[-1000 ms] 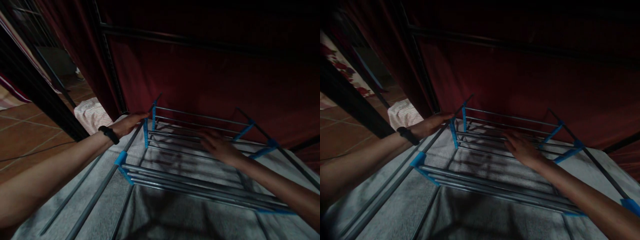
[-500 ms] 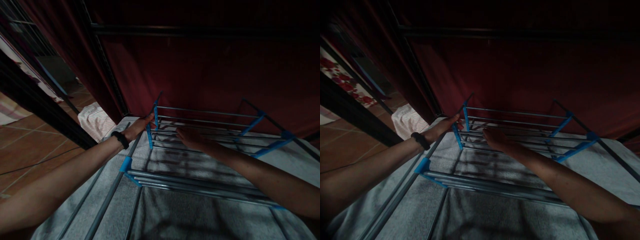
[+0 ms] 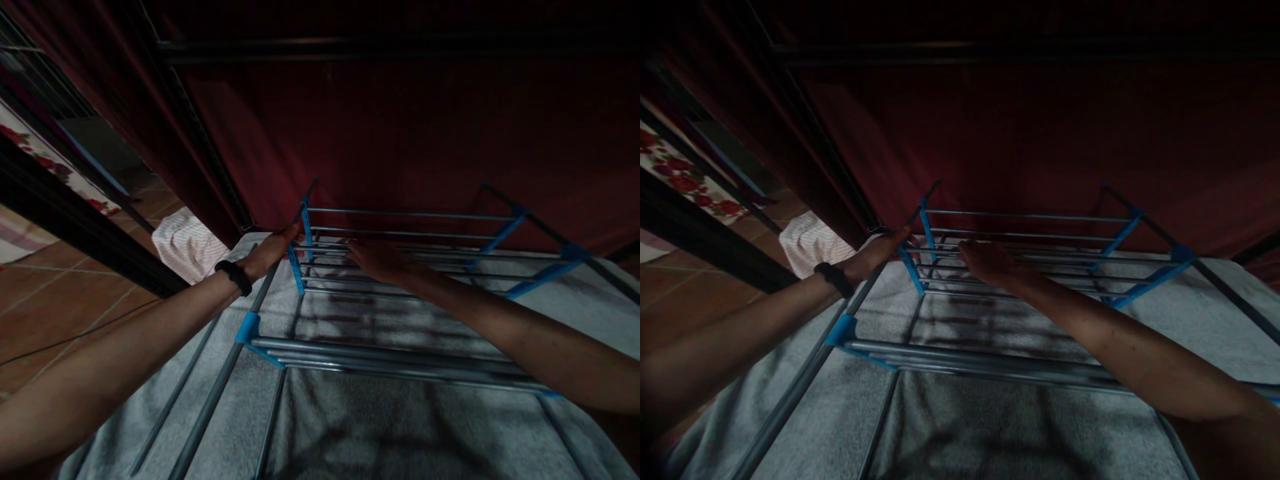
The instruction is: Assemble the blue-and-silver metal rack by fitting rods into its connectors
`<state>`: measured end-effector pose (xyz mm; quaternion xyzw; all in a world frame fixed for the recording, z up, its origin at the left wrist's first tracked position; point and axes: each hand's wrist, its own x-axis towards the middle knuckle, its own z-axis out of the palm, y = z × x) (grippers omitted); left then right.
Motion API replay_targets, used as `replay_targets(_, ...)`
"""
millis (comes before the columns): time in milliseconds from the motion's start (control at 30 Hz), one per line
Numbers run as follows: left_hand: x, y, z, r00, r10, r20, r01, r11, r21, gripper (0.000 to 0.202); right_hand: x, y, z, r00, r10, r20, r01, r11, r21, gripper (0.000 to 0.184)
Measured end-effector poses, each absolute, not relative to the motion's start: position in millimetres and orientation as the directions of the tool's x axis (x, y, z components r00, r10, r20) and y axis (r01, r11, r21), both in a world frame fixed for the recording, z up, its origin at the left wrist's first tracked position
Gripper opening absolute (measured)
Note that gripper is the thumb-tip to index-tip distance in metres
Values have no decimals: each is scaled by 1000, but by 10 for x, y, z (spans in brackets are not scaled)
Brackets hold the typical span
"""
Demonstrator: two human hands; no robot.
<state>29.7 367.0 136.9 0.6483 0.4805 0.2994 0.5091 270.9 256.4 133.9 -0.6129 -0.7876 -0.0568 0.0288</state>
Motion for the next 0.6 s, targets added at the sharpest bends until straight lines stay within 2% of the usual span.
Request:
replay_targets(300,302,3727,1344,348,931,-115,303,5,953,43,2704,2556,1403,-220,971,99,974,213,72,39)
replay_targets(600,293,3712,1340,384,919,-90,247,-8,969,40,2763,2596,1394,-235,965,113,972,234,27,38)
